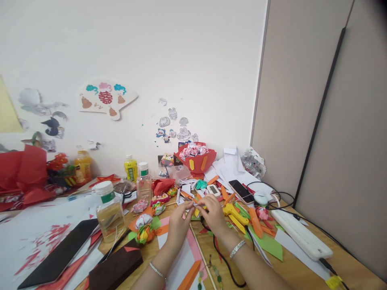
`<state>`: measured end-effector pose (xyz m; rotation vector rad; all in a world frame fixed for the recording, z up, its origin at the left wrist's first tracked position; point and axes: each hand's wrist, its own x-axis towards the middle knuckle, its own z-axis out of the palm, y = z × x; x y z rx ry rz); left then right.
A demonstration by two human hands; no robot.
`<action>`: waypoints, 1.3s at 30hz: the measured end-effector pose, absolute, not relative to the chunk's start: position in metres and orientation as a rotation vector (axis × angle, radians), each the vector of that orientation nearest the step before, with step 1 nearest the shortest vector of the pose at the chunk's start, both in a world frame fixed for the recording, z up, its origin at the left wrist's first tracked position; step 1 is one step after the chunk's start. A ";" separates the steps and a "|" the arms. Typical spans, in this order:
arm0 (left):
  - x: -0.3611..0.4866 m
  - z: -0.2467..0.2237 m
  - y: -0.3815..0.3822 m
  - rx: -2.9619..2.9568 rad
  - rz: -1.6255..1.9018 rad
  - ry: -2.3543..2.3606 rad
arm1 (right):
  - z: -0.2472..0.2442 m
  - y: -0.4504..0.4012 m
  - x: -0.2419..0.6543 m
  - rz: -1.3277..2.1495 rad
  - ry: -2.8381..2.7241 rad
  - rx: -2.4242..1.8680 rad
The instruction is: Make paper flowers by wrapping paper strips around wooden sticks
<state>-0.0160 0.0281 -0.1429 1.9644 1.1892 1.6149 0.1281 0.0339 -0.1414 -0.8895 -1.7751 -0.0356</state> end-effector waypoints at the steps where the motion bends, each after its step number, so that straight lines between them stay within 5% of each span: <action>1: -0.016 -0.142 0.027 1.976 1.621 1.193 | -0.141 0.033 0.128 -0.061 -1.780 -0.869; 24: -0.027 -0.128 0.028 2.535 1.510 0.917 | -0.131 0.026 0.134 -0.325 -1.971 -0.659; 39: -0.043 -0.123 0.037 1.902 0.818 0.993 | -0.151 0.044 0.131 1.074 -1.818 -0.952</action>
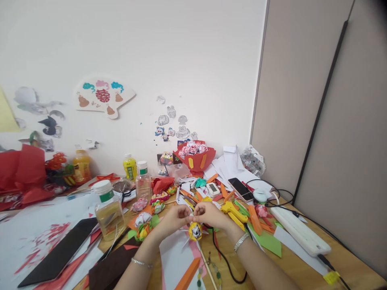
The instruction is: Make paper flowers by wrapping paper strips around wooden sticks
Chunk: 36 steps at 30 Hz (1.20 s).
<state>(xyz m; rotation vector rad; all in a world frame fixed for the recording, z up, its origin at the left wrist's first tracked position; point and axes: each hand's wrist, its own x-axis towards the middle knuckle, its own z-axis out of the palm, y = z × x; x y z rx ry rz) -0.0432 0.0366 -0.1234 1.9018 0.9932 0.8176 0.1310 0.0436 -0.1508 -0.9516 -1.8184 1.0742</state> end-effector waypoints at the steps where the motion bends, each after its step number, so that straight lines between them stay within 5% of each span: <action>1: -0.043 -0.127 0.038 1.902 0.806 1.001 | -0.155 0.046 0.131 1.068 -1.819 -0.987; 25: -0.030 -0.122 0.028 1.896 0.848 1.188 | -0.148 0.040 0.133 0.713 -2.033 -1.048; 36: -0.060 -0.122 0.038 1.436 0.721 0.841 | -0.127 0.029 0.129 0.770 -1.890 -0.922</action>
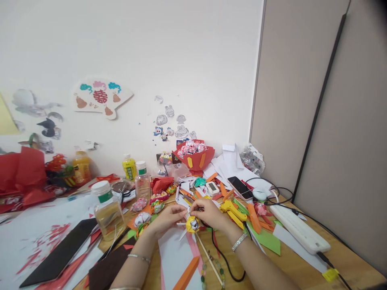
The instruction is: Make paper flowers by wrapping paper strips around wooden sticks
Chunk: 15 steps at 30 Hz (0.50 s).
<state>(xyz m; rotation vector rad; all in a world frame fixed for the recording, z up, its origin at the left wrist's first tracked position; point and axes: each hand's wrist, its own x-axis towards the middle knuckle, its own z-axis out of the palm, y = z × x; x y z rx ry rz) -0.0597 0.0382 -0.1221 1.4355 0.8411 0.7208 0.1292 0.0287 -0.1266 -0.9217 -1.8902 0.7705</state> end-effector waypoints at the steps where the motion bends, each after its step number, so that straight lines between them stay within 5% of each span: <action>1: -0.059 -0.124 0.038 1.446 0.721 0.842 | -0.126 0.028 0.129 0.742 -1.904 -0.905; 15: -0.049 -0.129 0.038 1.485 0.788 0.871 | -0.126 0.034 0.135 0.425 -2.175 -0.668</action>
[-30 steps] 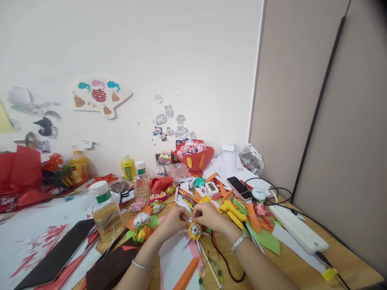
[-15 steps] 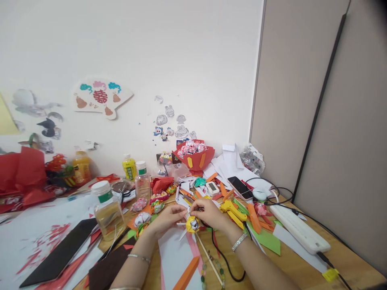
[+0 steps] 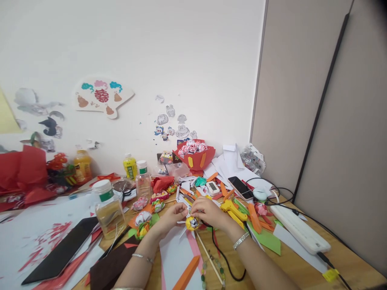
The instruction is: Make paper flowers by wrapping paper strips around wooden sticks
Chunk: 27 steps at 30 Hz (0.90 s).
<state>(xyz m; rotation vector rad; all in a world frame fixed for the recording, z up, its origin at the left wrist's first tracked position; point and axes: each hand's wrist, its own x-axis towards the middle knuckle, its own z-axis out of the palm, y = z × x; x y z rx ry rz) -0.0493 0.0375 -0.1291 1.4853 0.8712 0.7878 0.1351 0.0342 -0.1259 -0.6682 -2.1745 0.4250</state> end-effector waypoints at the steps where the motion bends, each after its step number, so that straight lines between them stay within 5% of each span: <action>1: -0.048 -0.128 0.037 1.487 0.796 0.876 | -0.125 0.033 0.136 0.438 -2.176 -0.675; 13: -0.051 -0.117 0.036 1.472 0.991 0.892 | -0.113 0.022 0.141 0.589 -2.132 -0.623; 19: -0.046 -0.115 0.036 1.477 1.075 0.868 | -0.122 0.039 0.144 0.731 -1.612 -0.825; 27: -0.037 -0.115 0.029 1.497 1.081 0.839 | -0.141 0.054 0.140 1.173 -1.446 -0.777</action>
